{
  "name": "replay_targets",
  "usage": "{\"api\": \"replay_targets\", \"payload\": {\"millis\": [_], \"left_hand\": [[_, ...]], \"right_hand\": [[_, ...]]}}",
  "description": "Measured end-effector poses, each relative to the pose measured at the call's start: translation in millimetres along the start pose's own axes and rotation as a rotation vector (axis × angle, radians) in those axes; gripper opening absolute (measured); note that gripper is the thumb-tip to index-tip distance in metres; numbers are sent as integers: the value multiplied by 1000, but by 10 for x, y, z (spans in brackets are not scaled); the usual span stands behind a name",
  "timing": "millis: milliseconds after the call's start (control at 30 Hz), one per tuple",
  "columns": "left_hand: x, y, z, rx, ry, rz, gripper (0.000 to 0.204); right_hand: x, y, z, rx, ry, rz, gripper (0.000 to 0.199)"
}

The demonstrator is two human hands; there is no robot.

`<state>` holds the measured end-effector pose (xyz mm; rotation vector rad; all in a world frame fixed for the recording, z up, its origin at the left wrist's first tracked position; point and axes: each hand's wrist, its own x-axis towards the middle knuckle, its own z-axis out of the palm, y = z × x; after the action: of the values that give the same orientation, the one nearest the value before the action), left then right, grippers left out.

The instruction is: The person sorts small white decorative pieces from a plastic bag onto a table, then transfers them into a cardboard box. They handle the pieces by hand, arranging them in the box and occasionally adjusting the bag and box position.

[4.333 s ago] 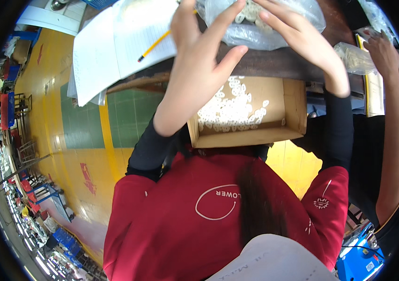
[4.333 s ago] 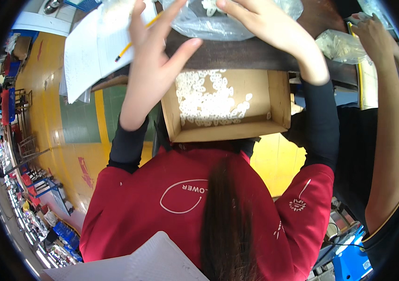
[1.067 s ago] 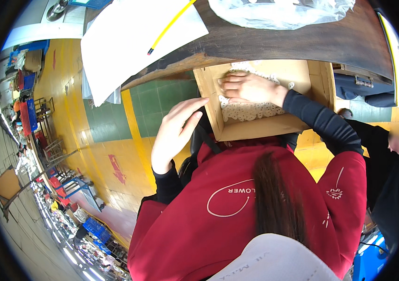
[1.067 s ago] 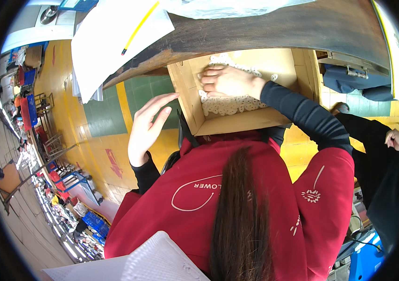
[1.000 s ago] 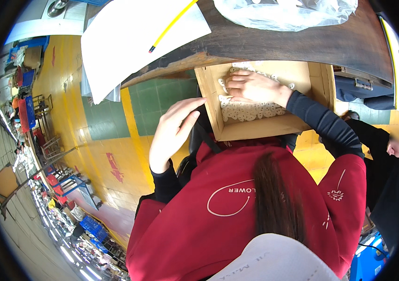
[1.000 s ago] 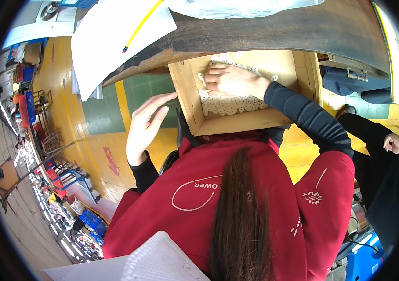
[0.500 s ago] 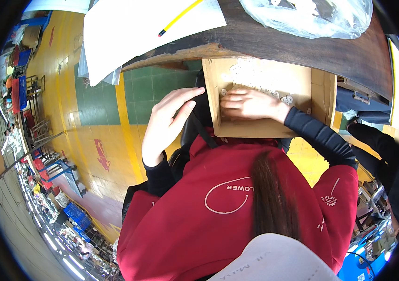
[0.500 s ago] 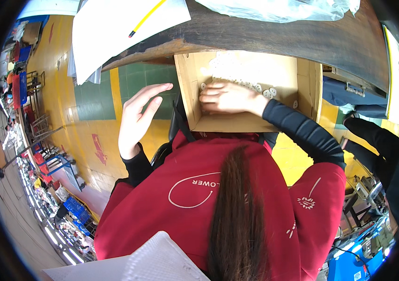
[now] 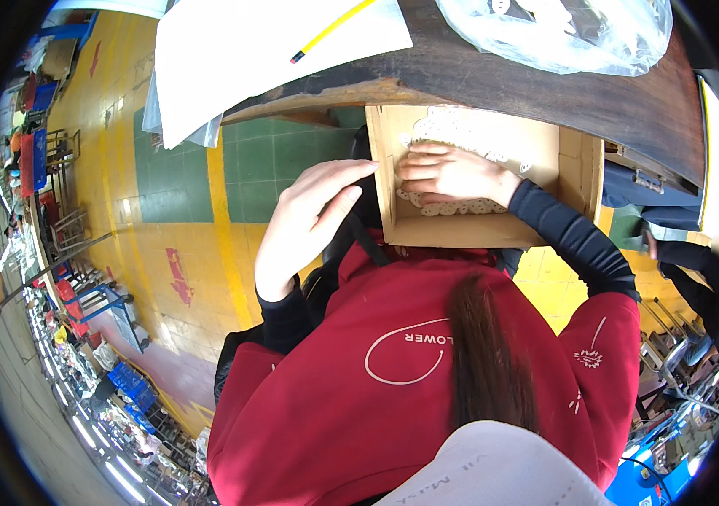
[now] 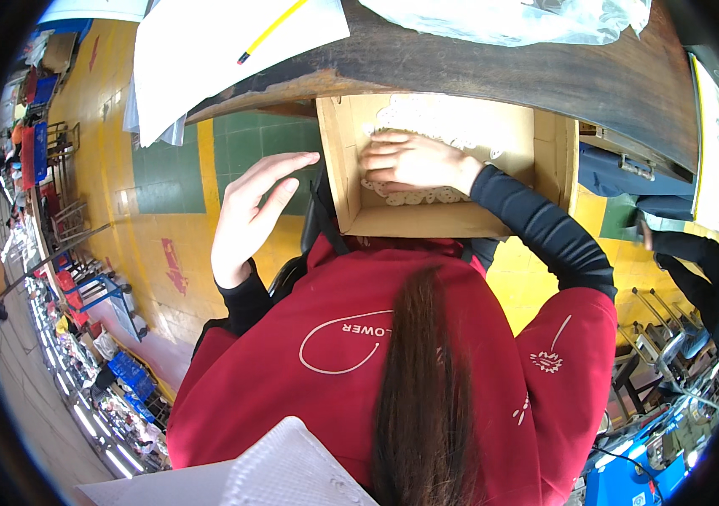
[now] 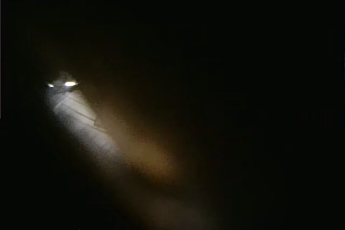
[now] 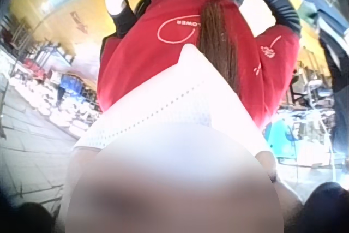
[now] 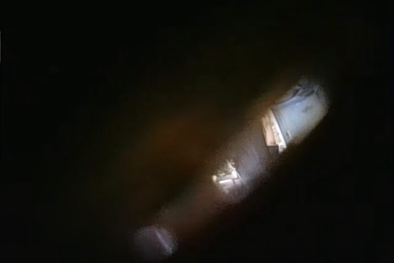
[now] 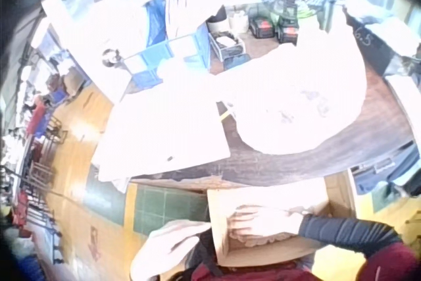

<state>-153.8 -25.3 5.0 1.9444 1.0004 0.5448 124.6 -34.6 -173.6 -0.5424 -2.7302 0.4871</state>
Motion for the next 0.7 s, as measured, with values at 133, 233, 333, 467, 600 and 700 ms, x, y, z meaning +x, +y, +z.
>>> {"api": "replay_targets", "payload": {"millis": [133, 233, 333, 467, 600, 700], "left_hand": [[-16, -3, -23, -48, 27, -16, 28], [0, -20, -14, -5, 23, -73, 27], [15, -8, 12, 19, 11, -21, 27], [3, 25, 15, -21, 11, -17, 27], [35, 25, 75, -52, 5, -32, 27], [73, 33, 155, -40, -54, -25, 28]], "right_hand": [[-106, -51, -17, 25, -217, 230, 26], [-79, -121, 18, -58, -4, 23, 32], [-45, -153, 68, 63, -13, 41, 35], [-275, -20, -24, -42, -34, 28, 33], [-607, 240, -260, -112, 11, 342, 42], [-652, 347, -343, 142, -63, 770, 49]]}}
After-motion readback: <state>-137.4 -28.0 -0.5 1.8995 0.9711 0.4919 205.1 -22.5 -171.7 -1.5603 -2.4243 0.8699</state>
